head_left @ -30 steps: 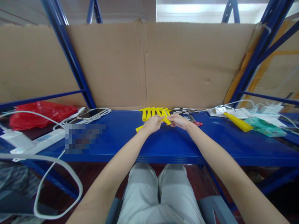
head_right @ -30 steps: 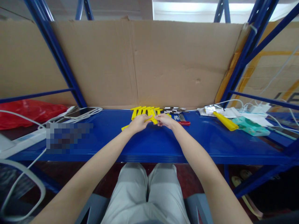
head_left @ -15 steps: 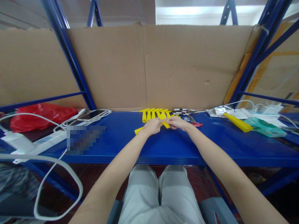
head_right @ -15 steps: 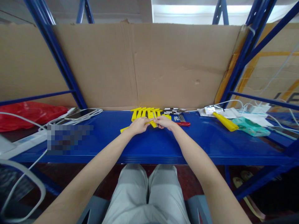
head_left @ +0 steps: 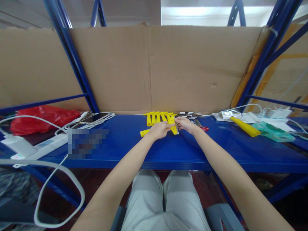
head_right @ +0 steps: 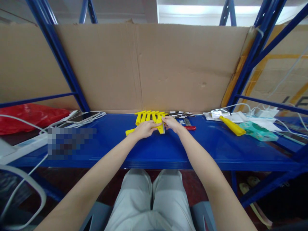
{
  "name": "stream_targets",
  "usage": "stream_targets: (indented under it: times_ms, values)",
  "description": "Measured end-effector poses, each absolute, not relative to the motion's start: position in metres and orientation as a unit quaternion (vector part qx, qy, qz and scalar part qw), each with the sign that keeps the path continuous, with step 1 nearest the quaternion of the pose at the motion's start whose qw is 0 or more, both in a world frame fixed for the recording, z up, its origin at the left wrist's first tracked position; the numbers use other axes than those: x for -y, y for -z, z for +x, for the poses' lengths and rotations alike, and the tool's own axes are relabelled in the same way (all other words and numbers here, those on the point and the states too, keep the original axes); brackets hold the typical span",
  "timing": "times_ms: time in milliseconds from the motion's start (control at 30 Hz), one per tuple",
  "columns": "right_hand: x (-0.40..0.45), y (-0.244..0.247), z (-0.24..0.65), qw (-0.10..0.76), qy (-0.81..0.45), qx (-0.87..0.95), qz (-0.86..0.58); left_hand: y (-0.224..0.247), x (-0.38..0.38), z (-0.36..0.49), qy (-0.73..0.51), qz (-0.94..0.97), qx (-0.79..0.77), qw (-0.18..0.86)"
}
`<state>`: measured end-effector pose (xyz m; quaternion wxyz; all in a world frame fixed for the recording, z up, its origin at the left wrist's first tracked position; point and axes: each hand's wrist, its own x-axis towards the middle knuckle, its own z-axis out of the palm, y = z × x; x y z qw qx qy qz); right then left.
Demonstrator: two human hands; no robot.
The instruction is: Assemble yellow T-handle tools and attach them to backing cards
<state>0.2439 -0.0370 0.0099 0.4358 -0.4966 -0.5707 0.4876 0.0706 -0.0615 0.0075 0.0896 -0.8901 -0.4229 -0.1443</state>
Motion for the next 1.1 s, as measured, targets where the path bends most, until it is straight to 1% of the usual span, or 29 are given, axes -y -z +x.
stream_targets:
  times_ms: [100, 200, 600, 1100]
  values:
    - [0.036, -0.011, 0.243, 0.471, -0.484, 0.551, -0.49, -0.008, 0.065, 0.073, 0.137, -0.899, 0.405, 0.089]
    - [0.036, -0.011, 0.243, 0.485, -0.49, 0.546, -0.476, -0.008, 0.066, 0.073, 0.138, -0.903, 0.397, 0.089]
    - [0.026, -0.006, 0.247, 0.5, -0.443, 0.562, -0.487, -0.005, 0.064, 0.073, 0.138, -0.907, 0.388, 0.087]
    - [0.03, -0.009, 0.246, 0.504, -0.444, 0.548, -0.498, -0.006, 0.066, 0.073, 0.143, -0.91, 0.379, 0.088]
